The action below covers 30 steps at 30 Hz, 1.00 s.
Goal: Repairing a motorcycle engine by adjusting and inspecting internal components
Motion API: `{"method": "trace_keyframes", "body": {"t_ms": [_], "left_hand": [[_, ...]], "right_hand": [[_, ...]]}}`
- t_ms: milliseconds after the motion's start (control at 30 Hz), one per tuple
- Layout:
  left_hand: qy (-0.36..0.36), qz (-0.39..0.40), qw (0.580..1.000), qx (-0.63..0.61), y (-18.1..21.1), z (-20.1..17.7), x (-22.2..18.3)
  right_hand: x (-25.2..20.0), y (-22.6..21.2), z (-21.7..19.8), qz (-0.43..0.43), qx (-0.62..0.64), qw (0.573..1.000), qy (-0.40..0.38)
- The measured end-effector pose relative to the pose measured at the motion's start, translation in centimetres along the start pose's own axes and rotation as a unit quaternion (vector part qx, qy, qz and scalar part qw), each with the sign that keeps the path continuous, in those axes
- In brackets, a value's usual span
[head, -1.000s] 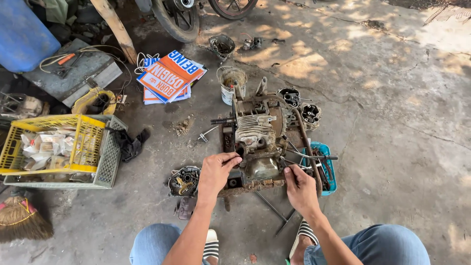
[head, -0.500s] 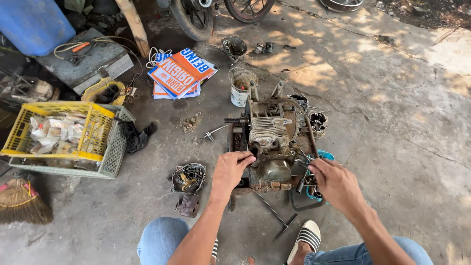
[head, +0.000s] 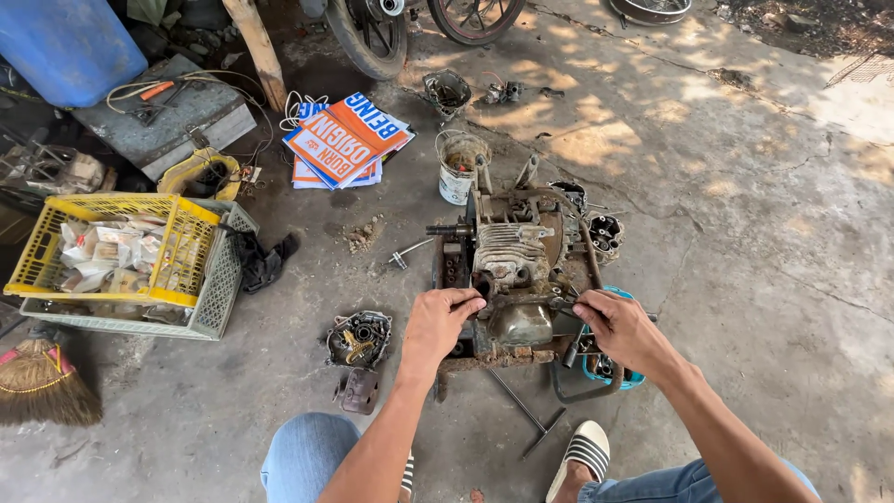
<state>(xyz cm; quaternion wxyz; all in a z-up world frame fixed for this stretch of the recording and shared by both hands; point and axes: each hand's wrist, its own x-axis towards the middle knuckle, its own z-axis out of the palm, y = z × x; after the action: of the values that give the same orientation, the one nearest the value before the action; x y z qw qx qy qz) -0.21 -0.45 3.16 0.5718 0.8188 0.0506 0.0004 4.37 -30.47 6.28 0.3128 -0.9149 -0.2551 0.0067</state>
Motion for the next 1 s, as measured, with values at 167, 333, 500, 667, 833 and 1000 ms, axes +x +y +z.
{"method": "trace_keyframes", "body": {"t_ms": [167,333,500,667,833,1000], "left_hand": [[0.001,0.005,1.000,0.010,-0.1,0.0,0.0],[-0.001,-0.001,1.000,0.014,0.6,-0.2,-0.4],[0.006,-0.031,1.000,0.001,1.0,-0.1,-0.6],[0.003,-0.026,1.000,-0.001,0.4,0.5,-0.4],[-0.004,-0.037,0.999,0.010,1.3,0.3,-0.6],[-0.024,-0.055,0.998,0.033,2.4,-0.2,-1.1]], "right_hand": [[0.2,-1.5,-0.9,0.007,-0.073,0.997,-0.013],[0.0,-1.5,-0.7,0.026,-0.009,0.999,-0.018],[0.5,-2.2,-1.7,0.016,-0.047,0.997,-0.060],[3.8,6.8,-0.8,-0.058,-0.308,0.926,-0.208],[5.7,3.7,-3.2,-0.124,-0.384,0.880,-0.249],[7.0,-1.6,-5.5,-0.159,-0.438,0.842,-0.272]]}}
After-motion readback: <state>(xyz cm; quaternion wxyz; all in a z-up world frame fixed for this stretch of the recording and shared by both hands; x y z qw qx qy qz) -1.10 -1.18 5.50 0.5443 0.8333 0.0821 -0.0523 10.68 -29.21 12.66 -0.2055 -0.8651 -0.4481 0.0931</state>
